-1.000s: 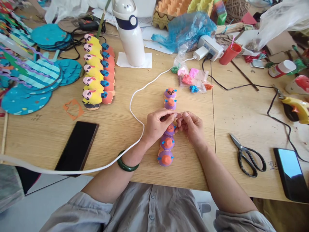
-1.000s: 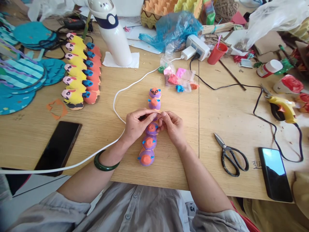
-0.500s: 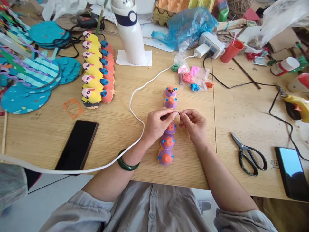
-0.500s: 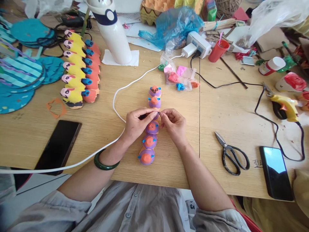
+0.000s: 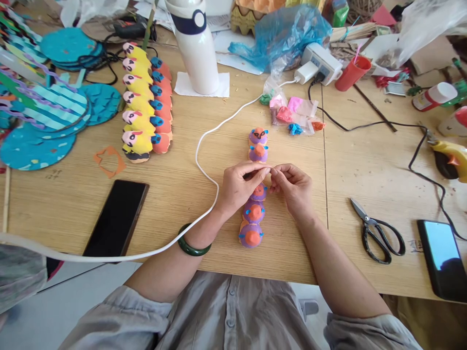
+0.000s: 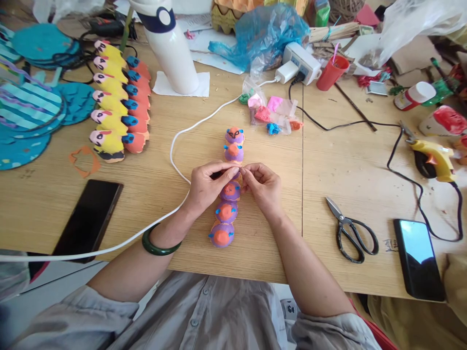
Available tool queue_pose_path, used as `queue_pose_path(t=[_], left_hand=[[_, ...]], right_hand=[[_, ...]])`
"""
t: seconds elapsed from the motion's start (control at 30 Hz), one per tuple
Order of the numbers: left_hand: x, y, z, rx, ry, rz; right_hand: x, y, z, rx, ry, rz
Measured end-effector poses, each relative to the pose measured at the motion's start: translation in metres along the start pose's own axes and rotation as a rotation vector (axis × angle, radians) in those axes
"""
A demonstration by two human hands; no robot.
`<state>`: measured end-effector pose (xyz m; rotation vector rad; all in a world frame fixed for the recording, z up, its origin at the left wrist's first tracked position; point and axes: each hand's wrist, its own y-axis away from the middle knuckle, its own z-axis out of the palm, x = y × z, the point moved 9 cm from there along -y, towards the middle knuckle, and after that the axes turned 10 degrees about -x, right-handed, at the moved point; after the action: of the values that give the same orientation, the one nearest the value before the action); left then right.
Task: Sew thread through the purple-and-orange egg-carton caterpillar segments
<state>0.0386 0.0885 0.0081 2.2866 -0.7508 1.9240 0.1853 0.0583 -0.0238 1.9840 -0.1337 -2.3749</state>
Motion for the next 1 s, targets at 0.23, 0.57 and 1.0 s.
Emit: queue_pose_path(t=[0.23,0.57,1.0], left_hand=[[-0.002,0.001,-0.004,0.024,-0.005,-0.052],[0.009,0.001,0.001,-0.006,-0.131,0.101],[0.012,0.002,-0.001,0.031,-0.215,0.131]], right_hand=[[0.000,-0.001,-0.005,0.055,-0.026,-0.005],[0.004,-0.001,-0.005,0.030,-0.059,0.008],[0.004,-0.001,-0.003,0.006,-0.046,0.012]])
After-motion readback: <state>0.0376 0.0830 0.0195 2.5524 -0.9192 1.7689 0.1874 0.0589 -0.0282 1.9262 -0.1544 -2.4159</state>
